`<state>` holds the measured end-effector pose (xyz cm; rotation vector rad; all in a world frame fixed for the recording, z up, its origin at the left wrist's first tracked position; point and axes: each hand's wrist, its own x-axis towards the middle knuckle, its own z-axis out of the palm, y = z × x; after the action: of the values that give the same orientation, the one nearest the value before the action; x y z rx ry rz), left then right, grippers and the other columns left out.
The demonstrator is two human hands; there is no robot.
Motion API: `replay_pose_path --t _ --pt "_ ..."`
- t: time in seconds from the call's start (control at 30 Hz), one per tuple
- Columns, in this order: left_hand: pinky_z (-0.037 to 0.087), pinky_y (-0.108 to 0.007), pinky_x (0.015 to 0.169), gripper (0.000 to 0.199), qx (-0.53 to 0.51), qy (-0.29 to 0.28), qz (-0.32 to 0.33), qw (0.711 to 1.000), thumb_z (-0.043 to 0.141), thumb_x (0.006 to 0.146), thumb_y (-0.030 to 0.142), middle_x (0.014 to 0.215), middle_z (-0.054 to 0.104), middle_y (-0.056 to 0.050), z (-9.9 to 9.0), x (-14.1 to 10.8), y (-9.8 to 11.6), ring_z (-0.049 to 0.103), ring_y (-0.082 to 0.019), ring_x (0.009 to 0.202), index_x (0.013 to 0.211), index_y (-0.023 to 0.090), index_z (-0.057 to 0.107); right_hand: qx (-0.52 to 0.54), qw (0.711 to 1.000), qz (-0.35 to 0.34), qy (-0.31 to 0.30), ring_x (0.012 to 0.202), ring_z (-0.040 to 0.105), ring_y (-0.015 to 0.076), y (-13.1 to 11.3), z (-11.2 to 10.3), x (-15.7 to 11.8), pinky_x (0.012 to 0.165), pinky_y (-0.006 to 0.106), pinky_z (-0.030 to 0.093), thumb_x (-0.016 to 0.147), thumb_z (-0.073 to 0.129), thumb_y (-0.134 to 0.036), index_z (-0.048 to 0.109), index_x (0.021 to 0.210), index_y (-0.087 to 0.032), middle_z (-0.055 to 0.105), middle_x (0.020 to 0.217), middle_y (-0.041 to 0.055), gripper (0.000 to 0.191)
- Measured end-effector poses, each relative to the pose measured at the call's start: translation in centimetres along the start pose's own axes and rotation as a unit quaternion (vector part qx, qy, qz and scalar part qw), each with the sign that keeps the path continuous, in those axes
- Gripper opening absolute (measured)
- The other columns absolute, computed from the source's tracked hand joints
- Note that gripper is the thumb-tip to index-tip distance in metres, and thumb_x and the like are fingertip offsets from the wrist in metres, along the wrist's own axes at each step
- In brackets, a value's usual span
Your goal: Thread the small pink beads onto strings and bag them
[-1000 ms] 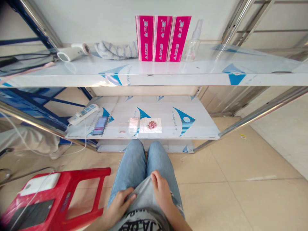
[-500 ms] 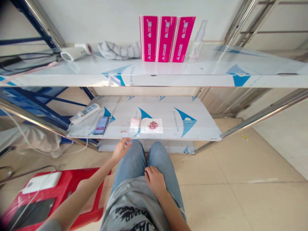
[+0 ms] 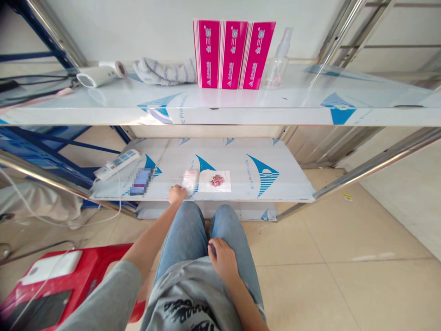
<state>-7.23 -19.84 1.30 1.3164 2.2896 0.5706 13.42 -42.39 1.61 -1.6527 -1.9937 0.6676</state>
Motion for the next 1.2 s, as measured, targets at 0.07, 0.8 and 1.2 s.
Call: replay_pose_path --t 0.07,0.8,1.2 --pt "0.042 -0.037 0.079 0.023 -0.037 0.024 0.005 0.999 0.049 0.078 0.028 0.109 0.056 -0.015 0.0 0.0 -0.2 0.058 -0.027 0.096 0.096 0.017 0.059 0.011 1.0 0.006 -0.003 0.076 0.059 0.0156 -0.1 0.0 0.0 0.069 0.026 0.043 0.088 0.04 -0.025 0.059 0.094 -0.022 0.063 0.083 0.0022 0.02" --pt "0.047 -0.033 0.083 0.046 -0.645 -0.268 -0.005 0.716 0.077 0.054 0.042 0.066 0.056 0.005 0.2 -8.0 1.5 0.064 -0.019 0.083 0.082 0.019 0.048 0.424 0.884 0.195 0.031 0.086 0.058 0.0171 1.9 -3.9 15.8 0.057 0.021 0.043 0.075 0.052 -0.05 0.06 0.103 -0.023 0.062 0.102 0.0056 0.04" --pt "0.034 -0.018 0.049 0.042 -0.536 -0.158 0.041 0.828 0.067 0.062 0.044 0.057 0.05 0.006 0.7 -7.0 1.1 0.048 -0.006 0.05 0.09 0.017 0.05 0.526 0.827 0.195 -0.03 0.063 0.055 0.0108 2.4 -3.2 16.0 0.053 0.02 0.038 0.066 0.066 -0.043 0.066 0.088 -0.019 0.064 0.076 0.0014 0.033"
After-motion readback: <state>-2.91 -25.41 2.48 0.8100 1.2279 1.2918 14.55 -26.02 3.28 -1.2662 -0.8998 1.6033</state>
